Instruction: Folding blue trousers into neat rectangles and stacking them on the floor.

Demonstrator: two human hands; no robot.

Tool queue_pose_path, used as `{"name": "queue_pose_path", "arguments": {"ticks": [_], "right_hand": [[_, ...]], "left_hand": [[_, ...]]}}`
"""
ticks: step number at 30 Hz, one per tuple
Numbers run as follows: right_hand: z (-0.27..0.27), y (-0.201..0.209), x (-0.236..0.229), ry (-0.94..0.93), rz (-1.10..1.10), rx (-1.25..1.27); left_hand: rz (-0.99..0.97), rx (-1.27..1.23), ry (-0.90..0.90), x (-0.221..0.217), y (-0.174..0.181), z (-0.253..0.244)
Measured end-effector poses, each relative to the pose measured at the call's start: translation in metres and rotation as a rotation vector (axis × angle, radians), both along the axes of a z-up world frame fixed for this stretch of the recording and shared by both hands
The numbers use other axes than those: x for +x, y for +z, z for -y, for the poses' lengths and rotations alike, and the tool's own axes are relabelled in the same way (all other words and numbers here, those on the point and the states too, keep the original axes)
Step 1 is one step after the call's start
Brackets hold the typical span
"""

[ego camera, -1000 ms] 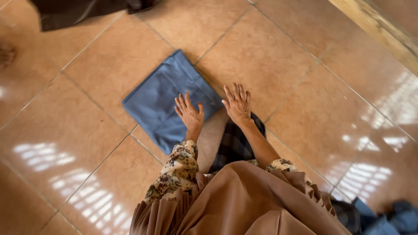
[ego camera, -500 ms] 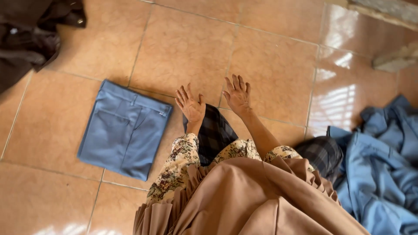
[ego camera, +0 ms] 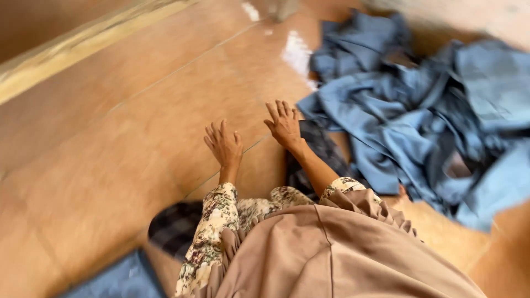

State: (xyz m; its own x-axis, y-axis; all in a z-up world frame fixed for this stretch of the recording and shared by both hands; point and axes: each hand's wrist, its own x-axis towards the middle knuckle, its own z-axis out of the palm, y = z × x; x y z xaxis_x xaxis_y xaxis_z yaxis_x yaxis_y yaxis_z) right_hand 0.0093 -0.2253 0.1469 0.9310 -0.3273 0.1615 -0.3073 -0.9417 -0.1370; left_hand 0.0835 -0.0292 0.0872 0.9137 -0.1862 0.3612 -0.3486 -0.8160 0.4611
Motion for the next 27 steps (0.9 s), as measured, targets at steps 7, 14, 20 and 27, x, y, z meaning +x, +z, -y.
{"name": "queue_pose_path", "arguments": {"ticks": [7, 14, 20, 27], "right_hand": [[0.123, -0.012, -0.105, -0.335, 0.079, -0.059], [0.195, -0.031, -0.212, -0.598, 0.143, -0.041], [0.252, 0.022, -0.294, -0.586, 0.485, -0.293], [0.351, 0.149, -0.357, -0.710, 0.218, -0.559]], "left_hand": [[0.050, 0.030, -0.458, -0.038, 0.048, 0.158], [0.058, 0.038, -0.853, -0.136, 0.051, 0.262], [-0.022, 0.075, -1.065, -0.170, 0.036, 0.301], [-0.159, 0.045, -1.106, -0.167, 0.038, 0.298]]}}
